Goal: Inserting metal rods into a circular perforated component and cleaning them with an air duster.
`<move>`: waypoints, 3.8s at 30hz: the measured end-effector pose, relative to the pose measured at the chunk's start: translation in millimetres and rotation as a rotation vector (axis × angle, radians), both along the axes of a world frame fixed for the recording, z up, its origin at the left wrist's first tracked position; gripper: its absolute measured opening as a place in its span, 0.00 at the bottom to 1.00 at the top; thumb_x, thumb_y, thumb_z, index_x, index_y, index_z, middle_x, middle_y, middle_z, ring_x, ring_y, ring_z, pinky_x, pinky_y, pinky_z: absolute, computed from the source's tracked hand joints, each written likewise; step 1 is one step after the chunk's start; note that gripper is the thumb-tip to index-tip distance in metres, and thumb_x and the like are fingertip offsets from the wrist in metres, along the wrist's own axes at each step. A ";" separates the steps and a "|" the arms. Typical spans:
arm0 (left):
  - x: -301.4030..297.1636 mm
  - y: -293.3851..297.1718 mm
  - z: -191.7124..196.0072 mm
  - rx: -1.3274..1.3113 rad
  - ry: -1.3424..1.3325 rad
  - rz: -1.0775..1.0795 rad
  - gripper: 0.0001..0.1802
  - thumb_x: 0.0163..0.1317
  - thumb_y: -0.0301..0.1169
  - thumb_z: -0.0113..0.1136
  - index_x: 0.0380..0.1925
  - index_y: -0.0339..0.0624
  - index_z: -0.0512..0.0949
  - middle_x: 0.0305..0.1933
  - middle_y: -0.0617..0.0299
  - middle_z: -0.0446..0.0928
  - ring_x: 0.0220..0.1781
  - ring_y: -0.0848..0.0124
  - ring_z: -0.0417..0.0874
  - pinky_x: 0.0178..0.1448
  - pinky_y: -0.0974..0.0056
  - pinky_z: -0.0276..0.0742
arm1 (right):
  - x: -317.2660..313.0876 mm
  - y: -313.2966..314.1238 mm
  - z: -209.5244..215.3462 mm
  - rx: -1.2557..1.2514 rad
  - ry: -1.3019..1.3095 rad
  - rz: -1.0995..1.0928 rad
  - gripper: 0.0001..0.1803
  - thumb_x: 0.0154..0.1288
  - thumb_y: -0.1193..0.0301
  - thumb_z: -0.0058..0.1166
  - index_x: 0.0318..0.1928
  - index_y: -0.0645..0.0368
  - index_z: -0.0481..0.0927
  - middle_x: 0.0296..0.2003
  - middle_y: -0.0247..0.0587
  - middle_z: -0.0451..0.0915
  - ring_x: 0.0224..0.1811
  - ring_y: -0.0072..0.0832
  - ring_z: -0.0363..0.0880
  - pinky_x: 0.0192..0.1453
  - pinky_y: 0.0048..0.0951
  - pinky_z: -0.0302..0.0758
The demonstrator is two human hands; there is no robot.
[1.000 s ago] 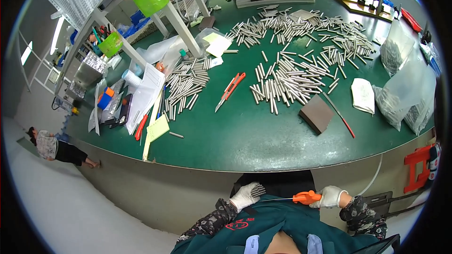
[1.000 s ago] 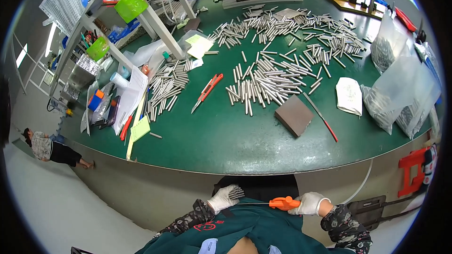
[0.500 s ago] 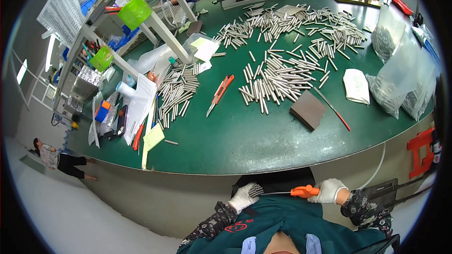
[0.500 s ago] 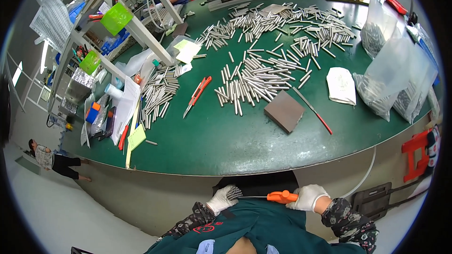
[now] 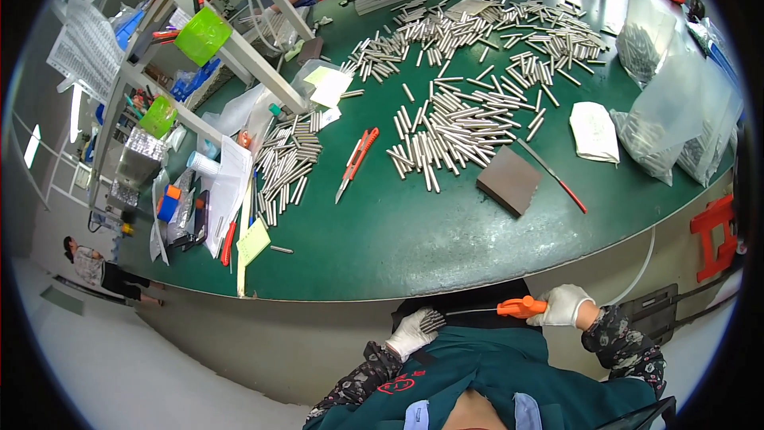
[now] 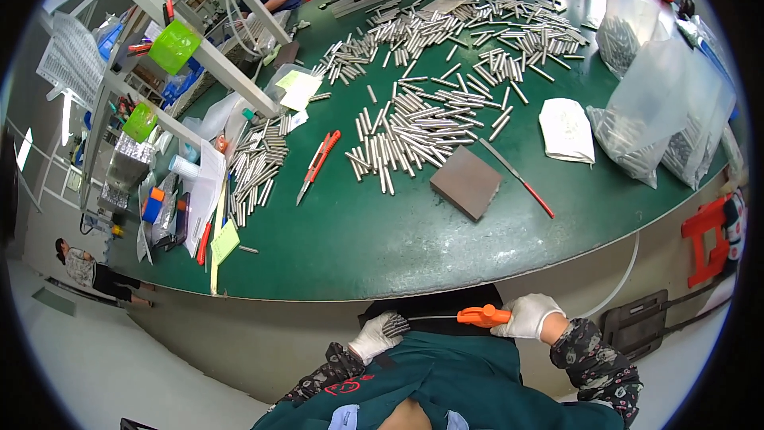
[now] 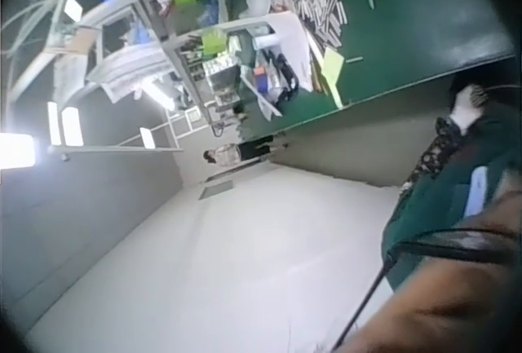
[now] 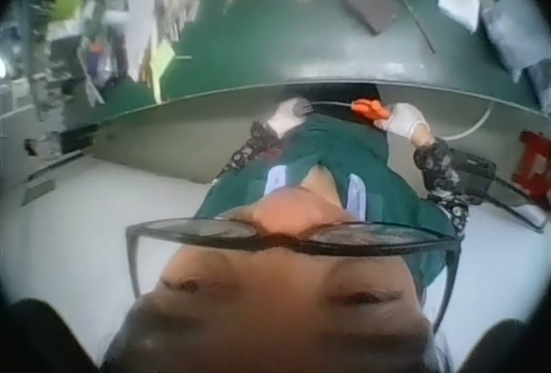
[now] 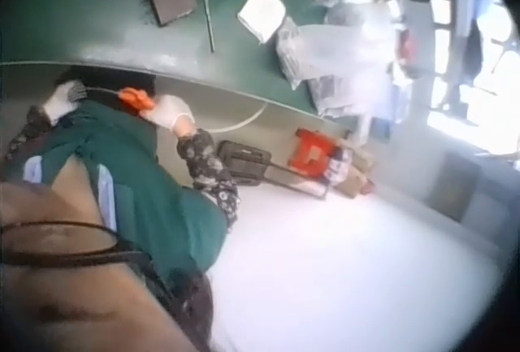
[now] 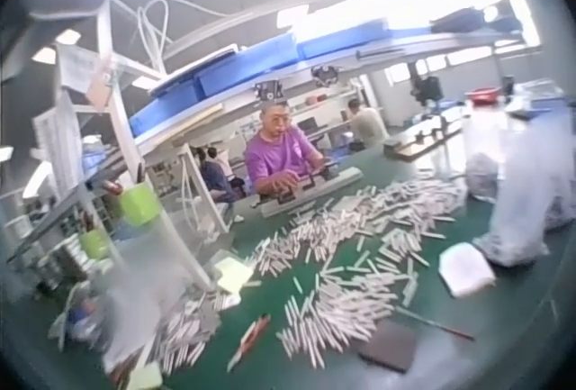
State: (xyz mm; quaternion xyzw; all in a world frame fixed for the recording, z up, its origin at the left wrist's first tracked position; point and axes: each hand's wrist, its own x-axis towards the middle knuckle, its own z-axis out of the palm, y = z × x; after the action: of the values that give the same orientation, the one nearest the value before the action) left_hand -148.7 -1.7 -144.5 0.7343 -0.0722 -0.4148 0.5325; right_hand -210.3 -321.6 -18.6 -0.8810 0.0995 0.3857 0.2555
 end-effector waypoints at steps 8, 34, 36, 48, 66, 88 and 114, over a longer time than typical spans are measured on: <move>3.4 9.7 -4.6 -0.061 -0.134 0.022 0.26 0.42 0.18 0.59 0.45 0.32 0.66 0.39 0.60 0.75 0.43 0.73 0.77 0.49 0.70 0.73 | 5.6 -39.2 86.2 0.650 -0.472 -0.251 0.23 0.48 0.61 0.61 0.42 0.62 0.76 0.29 0.36 0.79 0.27 0.16 0.74 0.31 0.19 0.71; 38.6 -13.6 141.8 -0.792 0.050 -0.114 0.27 0.44 0.13 0.59 0.47 0.38 0.64 0.35 0.65 0.72 0.38 0.76 0.75 0.45 0.72 0.72 | 106.8 1.6 112.4 0.110 -1.238 -0.031 0.23 0.46 0.66 0.57 0.45 0.60 0.72 0.35 0.47 0.75 0.40 0.40 0.73 0.43 0.36 0.70; 66.6 -37.5 175.9 -1.086 0.146 -0.013 0.25 0.44 0.13 0.58 0.45 0.39 0.65 0.35 0.66 0.72 0.38 0.77 0.74 0.44 0.72 0.72 | 111.3 30.8 115.2 0.400 -1.193 0.258 0.31 0.51 0.56 0.56 0.51 0.65 0.68 0.39 0.47 0.73 0.40 0.35 0.71 0.41 0.28 0.70; 174.1 -65.2 147.4 -0.643 -0.791 0.310 0.31 0.44 0.15 0.59 0.49 0.43 0.61 0.40 0.64 0.71 0.41 0.75 0.75 0.42 0.72 0.74 | 201.9 113.1 47.9 1.576 -0.123 -0.595 0.27 0.63 0.55 0.40 0.58 0.55 0.58 0.53 0.46 0.65 0.51 0.40 0.67 0.50 0.46 0.69; 179.5 -62.4 133.0 -0.551 -0.854 0.204 0.34 0.43 0.20 0.64 0.51 0.44 0.60 0.44 0.62 0.71 0.46 0.72 0.74 0.47 0.70 0.73 | 201.4 114.4 29.4 1.622 -0.292 -0.429 0.23 0.63 0.63 0.41 0.56 0.62 0.61 0.46 0.39 0.70 0.45 0.28 0.71 0.41 0.31 0.74; 180.7 -64.6 134.8 -0.598 -0.719 0.220 0.32 0.42 0.15 0.61 0.49 0.43 0.62 0.42 0.66 0.70 0.44 0.77 0.73 0.47 0.73 0.73 | 207.2 114.9 23.1 1.634 -0.267 -0.472 0.21 0.64 0.62 0.41 0.52 0.62 0.64 0.41 0.39 0.72 0.39 0.28 0.73 0.38 0.31 0.76; 180.2 -67.7 135.2 -0.553 -0.756 0.204 0.34 0.43 0.15 0.61 0.52 0.42 0.60 0.40 0.65 0.70 0.41 0.76 0.74 0.46 0.72 0.74 | 205.0 113.1 21.0 1.716 -0.219 -0.603 0.16 0.64 0.62 0.40 0.46 0.59 0.69 0.37 0.41 0.74 0.35 0.30 0.75 0.35 0.34 0.77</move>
State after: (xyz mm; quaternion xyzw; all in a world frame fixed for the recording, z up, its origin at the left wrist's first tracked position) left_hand 31.5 -69.4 -9.2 0.6678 -0.2959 -0.0296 0.6824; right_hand -5.3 -208.5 2.4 -0.3572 -0.0201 0.1583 0.9203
